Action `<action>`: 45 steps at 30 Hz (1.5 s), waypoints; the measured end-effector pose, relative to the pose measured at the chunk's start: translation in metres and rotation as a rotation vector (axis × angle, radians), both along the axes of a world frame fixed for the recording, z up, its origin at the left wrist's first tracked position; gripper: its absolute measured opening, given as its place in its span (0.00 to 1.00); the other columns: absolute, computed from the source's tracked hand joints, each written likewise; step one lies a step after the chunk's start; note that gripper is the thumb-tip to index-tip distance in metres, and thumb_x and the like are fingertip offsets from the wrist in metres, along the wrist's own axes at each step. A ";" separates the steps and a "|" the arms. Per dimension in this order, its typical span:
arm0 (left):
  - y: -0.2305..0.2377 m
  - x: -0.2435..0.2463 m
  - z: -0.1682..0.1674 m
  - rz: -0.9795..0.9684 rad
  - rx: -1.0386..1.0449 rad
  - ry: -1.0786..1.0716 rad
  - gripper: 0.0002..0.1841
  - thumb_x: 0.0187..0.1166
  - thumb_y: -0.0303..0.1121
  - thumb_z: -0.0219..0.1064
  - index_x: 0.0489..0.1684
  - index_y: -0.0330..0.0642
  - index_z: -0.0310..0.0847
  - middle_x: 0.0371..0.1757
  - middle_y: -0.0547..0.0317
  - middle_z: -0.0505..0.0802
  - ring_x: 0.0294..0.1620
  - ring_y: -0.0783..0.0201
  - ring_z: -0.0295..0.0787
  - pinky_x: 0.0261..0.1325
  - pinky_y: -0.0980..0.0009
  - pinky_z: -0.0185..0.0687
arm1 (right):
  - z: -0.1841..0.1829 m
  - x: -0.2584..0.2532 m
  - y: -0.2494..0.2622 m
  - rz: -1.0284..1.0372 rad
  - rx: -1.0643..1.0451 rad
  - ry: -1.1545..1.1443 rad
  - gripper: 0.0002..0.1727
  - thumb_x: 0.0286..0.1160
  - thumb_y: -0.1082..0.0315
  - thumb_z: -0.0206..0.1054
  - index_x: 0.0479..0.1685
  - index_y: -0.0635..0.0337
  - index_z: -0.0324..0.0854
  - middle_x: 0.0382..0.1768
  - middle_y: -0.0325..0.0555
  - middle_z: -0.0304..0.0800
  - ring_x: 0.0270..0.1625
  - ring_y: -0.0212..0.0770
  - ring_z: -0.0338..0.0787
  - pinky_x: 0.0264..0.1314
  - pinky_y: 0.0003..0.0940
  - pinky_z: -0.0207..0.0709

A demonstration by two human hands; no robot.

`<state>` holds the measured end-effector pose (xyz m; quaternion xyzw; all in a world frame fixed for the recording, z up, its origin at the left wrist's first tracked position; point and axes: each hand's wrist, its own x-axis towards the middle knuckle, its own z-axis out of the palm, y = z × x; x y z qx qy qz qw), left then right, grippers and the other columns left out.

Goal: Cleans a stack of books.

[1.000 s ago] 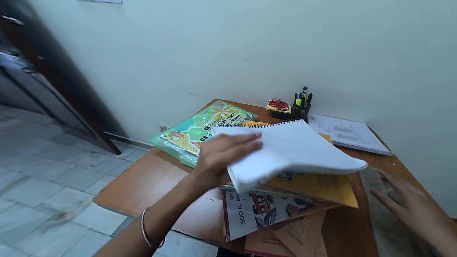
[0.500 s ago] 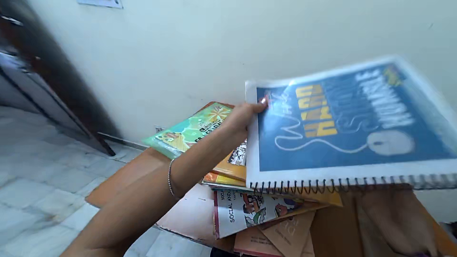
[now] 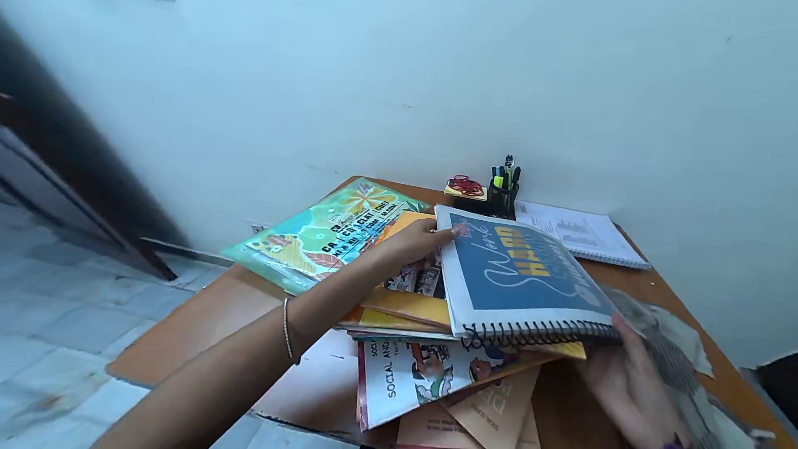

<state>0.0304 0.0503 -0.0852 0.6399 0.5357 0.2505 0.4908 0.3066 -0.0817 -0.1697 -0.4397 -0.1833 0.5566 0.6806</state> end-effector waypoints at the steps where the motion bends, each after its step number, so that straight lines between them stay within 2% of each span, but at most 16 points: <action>1: -0.003 -0.005 -0.001 -0.020 0.107 0.104 0.22 0.92 0.44 0.54 0.72 0.35 0.73 0.38 0.51 0.88 0.25 0.68 0.77 0.29 0.73 0.73 | 0.003 0.001 0.004 -0.022 0.023 -0.034 0.21 0.97 0.55 0.36 0.52 0.54 0.73 0.35 0.40 0.93 0.32 0.31 0.94 0.33 0.26 0.89; 3: -0.016 -0.019 -0.009 -0.051 0.347 0.241 0.24 0.91 0.41 0.58 0.77 0.32 0.72 0.51 0.42 0.91 0.45 0.54 0.88 0.53 0.54 0.82 | 0.018 0.001 0.006 -0.083 0.014 -0.094 0.18 0.97 0.62 0.39 0.46 0.55 0.74 0.28 0.38 0.93 0.25 0.28 0.92 0.24 0.20 0.84; 7: -0.056 -0.051 -0.045 -0.044 0.831 0.409 0.28 0.82 0.47 0.64 0.78 0.42 0.78 0.73 0.44 0.84 0.73 0.40 0.80 0.71 0.37 0.74 | 0.056 0.016 0.004 -0.136 0.022 -0.132 0.18 0.97 0.62 0.38 0.42 0.51 0.72 0.24 0.33 0.90 0.20 0.23 0.87 0.19 0.16 0.79; 9: -0.067 -0.058 -0.067 -0.012 0.982 0.460 0.28 0.83 0.53 0.56 0.71 0.45 0.84 0.71 0.48 0.88 0.73 0.41 0.82 0.68 0.37 0.76 | 0.072 0.038 0.011 -0.126 0.124 -0.121 0.22 0.97 0.59 0.37 0.38 0.47 0.76 0.25 0.30 0.92 0.25 0.22 0.90 0.26 0.16 0.83; 12: -0.073 -0.052 -0.089 0.096 1.163 0.549 0.28 0.89 0.51 0.42 0.61 0.51 0.91 0.64 0.58 0.94 0.70 0.50 0.88 0.63 0.44 0.80 | 0.099 0.071 0.035 -0.114 0.300 -0.106 0.24 0.96 0.57 0.35 0.37 0.45 0.78 0.28 0.30 0.92 0.29 0.19 0.91 0.31 0.11 0.83; 16: -0.071 -0.046 -0.093 0.144 1.195 0.593 0.28 0.90 0.50 0.39 0.60 0.55 0.91 0.63 0.64 0.94 0.69 0.55 0.88 0.65 0.50 0.79 | 0.119 0.111 0.095 -0.243 0.462 -0.101 0.14 0.93 0.61 0.42 0.43 0.48 0.73 0.33 0.33 0.91 0.36 0.22 0.92 0.42 0.15 0.85; 19: -0.071 -0.045 -0.096 0.169 1.229 0.604 0.29 0.90 0.50 0.37 0.60 0.56 0.91 0.63 0.64 0.94 0.68 0.55 0.88 0.63 0.52 0.78 | 0.122 0.120 0.135 -0.327 0.439 -0.080 0.08 0.92 0.60 0.44 0.49 0.46 0.68 0.35 0.31 0.89 0.35 0.23 0.91 0.40 0.16 0.85; 23: -0.070 -0.044 -0.097 0.190 1.254 0.606 0.29 0.91 0.49 0.37 0.60 0.56 0.91 0.62 0.64 0.95 0.68 0.56 0.88 0.62 0.54 0.78 | 0.069 0.152 0.178 -0.322 0.325 -0.093 0.07 0.91 0.59 0.46 0.52 0.45 0.68 0.37 0.31 0.88 0.36 0.24 0.90 0.41 0.19 0.85; 26: -0.069 -0.044 -0.098 0.192 1.267 0.607 0.30 0.91 0.49 0.36 0.60 0.56 0.91 0.62 0.64 0.95 0.68 0.56 0.88 0.63 0.55 0.78 | 0.011 0.172 0.199 -0.315 0.015 -0.158 0.08 0.91 0.60 0.49 0.55 0.52 0.67 0.34 0.37 0.85 0.29 0.26 0.87 0.32 0.20 0.83; 27: -0.069 -0.044 -0.098 0.192 1.272 0.604 0.30 0.91 0.49 0.36 0.59 0.56 0.91 0.62 0.64 0.95 0.68 0.56 0.88 0.63 0.55 0.77 | -0.003 0.174 0.203 -0.312 -0.103 -0.187 0.11 0.91 0.60 0.51 0.60 0.56 0.66 0.37 0.41 0.82 0.30 0.29 0.85 0.32 0.22 0.81; 29: -0.068 -0.043 -0.098 0.192 1.276 0.599 0.30 0.92 0.50 0.35 0.60 0.56 0.90 0.62 0.63 0.95 0.68 0.56 0.88 0.64 0.55 0.77 | -0.024 0.175 0.204 -0.285 -0.236 -0.191 0.26 0.93 0.58 0.54 0.81 0.60 0.57 0.62 0.53 0.76 0.49 0.37 0.84 0.48 0.27 0.80; 30: -0.069 -0.043 -0.098 0.192 1.272 0.598 0.30 0.92 0.50 0.35 0.60 0.56 0.90 0.62 0.63 0.95 0.68 0.56 0.88 0.64 0.55 0.77 | -0.029 0.176 0.203 -0.268 -0.243 -0.177 0.31 0.93 0.57 0.54 0.87 0.59 0.51 0.73 0.56 0.70 0.60 0.41 0.84 0.57 0.30 0.81; 31: -0.069 -0.043 -0.098 0.192 1.272 0.599 0.30 0.92 0.50 0.35 0.60 0.55 0.90 0.62 0.62 0.95 0.67 0.56 0.88 0.64 0.55 0.77 | -0.029 0.177 0.203 -0.252 -0.236 -0.174 0.32 0.93 0.57 0.54 0.89 0.59 0.48 0.78 0.57 0.67 0.66 0.42 0.83 0.63 0.31 0.80; 35: -0.070 -0.042 -0.098 0.201 1.269 0.608 0.30 0.92 0.49 0.35 0.59 0.55 0.90 0.61 0.62 0.95 0.67 0.55 0.88 0.63 0.55 0.77 | -0.025 0.170 0.209 -0.284 -0.287 -0.216 0.26 0.90 0.72 0.55 0.83 0.65 0.55 0.69 0.57 0.70 0.58 0.40 0.82 0.56 0.28 0.80; 38: -0.070 -0.042 -0.097 0.203 1.260 0.617 0.30 0.92 0.49 0.35 0.59 0.55 0.89 0.62 0.62 0.95 0.67 0.55 0.88 0.63 0.54 0.76 | -0.025 0.165 0.212 -0.312 -0.327 -0.278 0.30 0.88 0.69 0.61 0.85 0.67 0.56 0.72 0.61 0.71 0.59 0.43 0.84 0.55 0.30 0.81; 45: -0.075 -0.046 -0.091 0.141 1.184 0.622 0.30 0.92 0.48 0.35 0.62 0.51 0.89 0.65 0.57 0.94 0.69 0.52 0.87 0.67 0.52 0.73 | -0.039 0.155 0.223 -0.538 -0.264 -0.159 0.33 0.81 0.80 0.60 0.85 0.68 0.53 0.72 0.63 0.68 0.63 0.48 0.80 0.60 0.37 0.79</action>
